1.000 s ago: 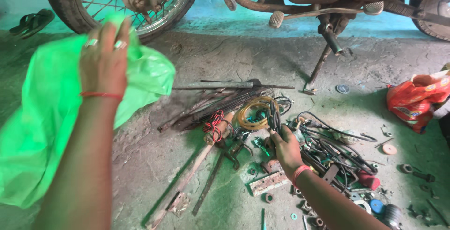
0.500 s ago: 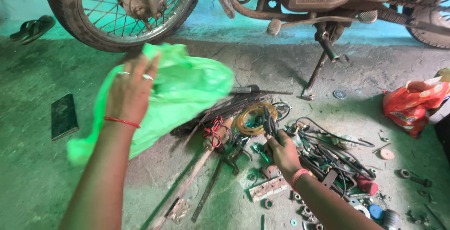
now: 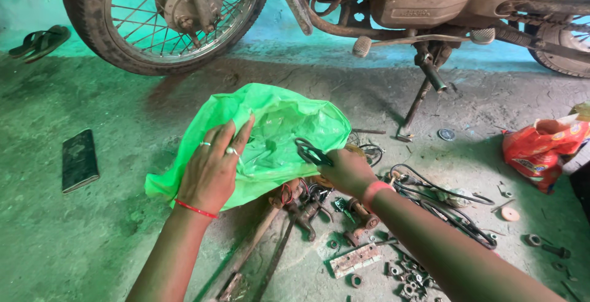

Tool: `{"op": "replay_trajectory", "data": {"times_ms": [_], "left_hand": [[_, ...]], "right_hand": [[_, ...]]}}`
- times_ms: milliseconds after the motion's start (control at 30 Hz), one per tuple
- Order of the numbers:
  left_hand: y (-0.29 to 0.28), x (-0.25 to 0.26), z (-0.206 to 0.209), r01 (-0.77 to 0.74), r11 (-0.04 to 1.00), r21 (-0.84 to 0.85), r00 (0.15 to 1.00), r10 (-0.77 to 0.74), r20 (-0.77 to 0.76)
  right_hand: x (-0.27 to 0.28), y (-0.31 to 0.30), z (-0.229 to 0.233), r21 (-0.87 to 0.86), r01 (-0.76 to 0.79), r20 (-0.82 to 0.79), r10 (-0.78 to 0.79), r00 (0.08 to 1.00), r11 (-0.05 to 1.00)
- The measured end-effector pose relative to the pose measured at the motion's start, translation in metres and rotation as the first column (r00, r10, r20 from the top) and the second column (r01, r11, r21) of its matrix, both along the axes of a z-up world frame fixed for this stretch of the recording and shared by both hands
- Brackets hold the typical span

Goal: The person sorts through a pile of tools and motorcycle parts on the floor, picking up items like wrenches, pliers, and metal rods, and placing them into a black toolbox or a green plastic bag. The person handles various small parts and wires, organizing them into the container.

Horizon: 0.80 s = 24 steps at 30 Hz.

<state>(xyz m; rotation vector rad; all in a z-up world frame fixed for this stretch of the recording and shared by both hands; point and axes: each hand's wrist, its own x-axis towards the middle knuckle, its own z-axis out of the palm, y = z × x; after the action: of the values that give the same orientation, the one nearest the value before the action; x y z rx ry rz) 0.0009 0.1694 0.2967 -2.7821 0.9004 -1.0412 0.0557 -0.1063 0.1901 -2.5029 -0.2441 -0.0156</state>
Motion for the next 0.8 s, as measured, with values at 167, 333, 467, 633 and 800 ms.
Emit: {"op": "replay_trajectory", "data": {"times_ms": [167,333,467,633,800], "left_hand": [[0.014,-0.011,-0.005,-0.002,0.999,-0.053,1.0,0.0,-0.029],[0.024,-0.011,-0.005,-0.012,0.996,-0.089,0.998,0.006,-0.064],[0.027,-0.012,-0.007,-0.01,0.996,-0.093,0.997,0.003,-0.074],[0.03,-0.013,-0.019,0.014,0.994,-0.11,0.995,-0.025,-0.095],[0.033,-0.013,-0.029,0.009,0.996,-0.094,0.988,-0.024,-0.152]], "right_hand": [[0.063,0.052,-0.003,0.136,-0.049,-0.199,0.075,0.977,0.99],[0.108,0.121,-0.014,0.383,-0.049,-0.339,0.19,0.921,0.922],[0.12,0.177,-0.016,0.53,-0.037,-0.394,0.285,0.874,0.847],[0.096,0.191,-0.029,0.718,0.006,-0.406,0.411,0.816,0.696],[0.078,0.187,-0.042,0.857,-0.051,-0.254,0.507,0.824,0.512]]}}
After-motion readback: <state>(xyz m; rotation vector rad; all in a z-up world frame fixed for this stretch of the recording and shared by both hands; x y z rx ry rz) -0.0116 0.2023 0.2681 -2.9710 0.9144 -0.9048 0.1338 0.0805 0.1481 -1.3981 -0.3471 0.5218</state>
